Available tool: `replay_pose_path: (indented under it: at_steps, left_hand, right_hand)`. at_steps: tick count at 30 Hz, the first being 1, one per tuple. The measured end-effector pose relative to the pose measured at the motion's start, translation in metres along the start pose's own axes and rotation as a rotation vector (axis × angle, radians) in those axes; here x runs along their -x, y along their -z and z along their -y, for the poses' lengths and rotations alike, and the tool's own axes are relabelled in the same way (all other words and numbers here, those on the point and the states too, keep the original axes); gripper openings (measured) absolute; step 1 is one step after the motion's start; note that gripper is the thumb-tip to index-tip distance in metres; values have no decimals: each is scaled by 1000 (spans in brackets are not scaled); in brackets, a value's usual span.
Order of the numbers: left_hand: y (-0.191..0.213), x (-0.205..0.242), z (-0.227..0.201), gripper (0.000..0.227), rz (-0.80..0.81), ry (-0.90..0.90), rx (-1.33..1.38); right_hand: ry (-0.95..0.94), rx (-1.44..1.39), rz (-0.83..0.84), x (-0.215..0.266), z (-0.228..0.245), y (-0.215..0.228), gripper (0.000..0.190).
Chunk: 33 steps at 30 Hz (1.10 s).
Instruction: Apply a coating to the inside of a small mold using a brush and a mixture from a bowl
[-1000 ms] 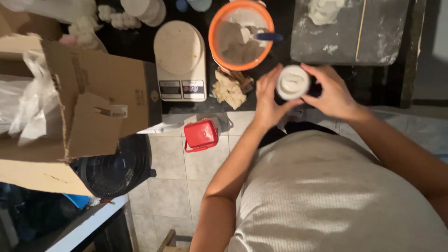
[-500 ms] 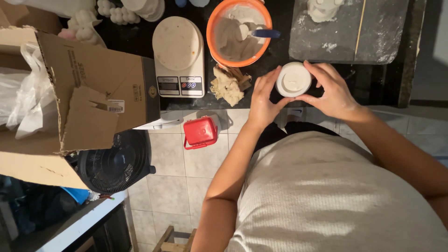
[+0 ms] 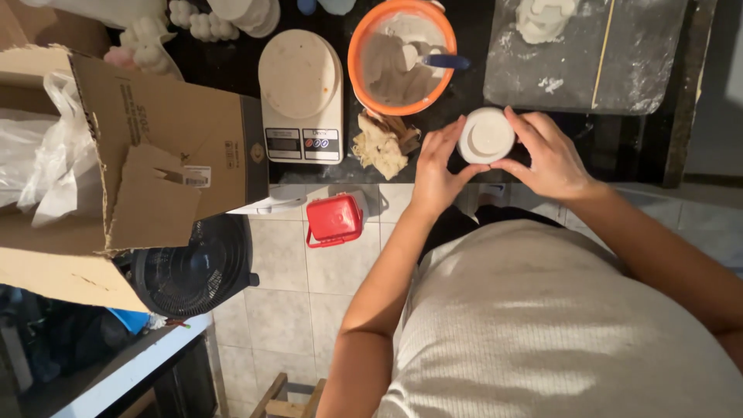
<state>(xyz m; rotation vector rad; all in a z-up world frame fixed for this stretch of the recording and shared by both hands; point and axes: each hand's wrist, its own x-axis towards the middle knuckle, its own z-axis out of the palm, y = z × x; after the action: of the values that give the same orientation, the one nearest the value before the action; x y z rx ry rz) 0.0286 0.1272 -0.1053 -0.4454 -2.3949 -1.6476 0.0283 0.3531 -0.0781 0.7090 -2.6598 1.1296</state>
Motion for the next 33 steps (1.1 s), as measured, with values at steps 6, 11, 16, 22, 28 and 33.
replay_pose_path:
  at_steps: [6,11,16,22,28,33]
  left_hand:
    - [1,0,-3,93,-32,-11,-17]
    - [-3,6,5,94,-29,-4,-44]
    - [-2,3,3,95,-52,-22,-61]
    - [0,0,-2,96,-53,-17,-66]
    - [3,-4,-5,94,-58,-10,-62]
    - [6,-9,1,93,-7,-47,-67]
  right_hand:
    - [-20,61,19,6,-3,-3,81]
    - [-32,89,91,3,-2,-6,78]
    - [-21,61,79,2,-6,-6,78]
    - [3,177,50,6,-10,-10,80]
    - [-37,145,58,0,-4,-6,76]
    - [-34,215,68,10,-23,-27,83]
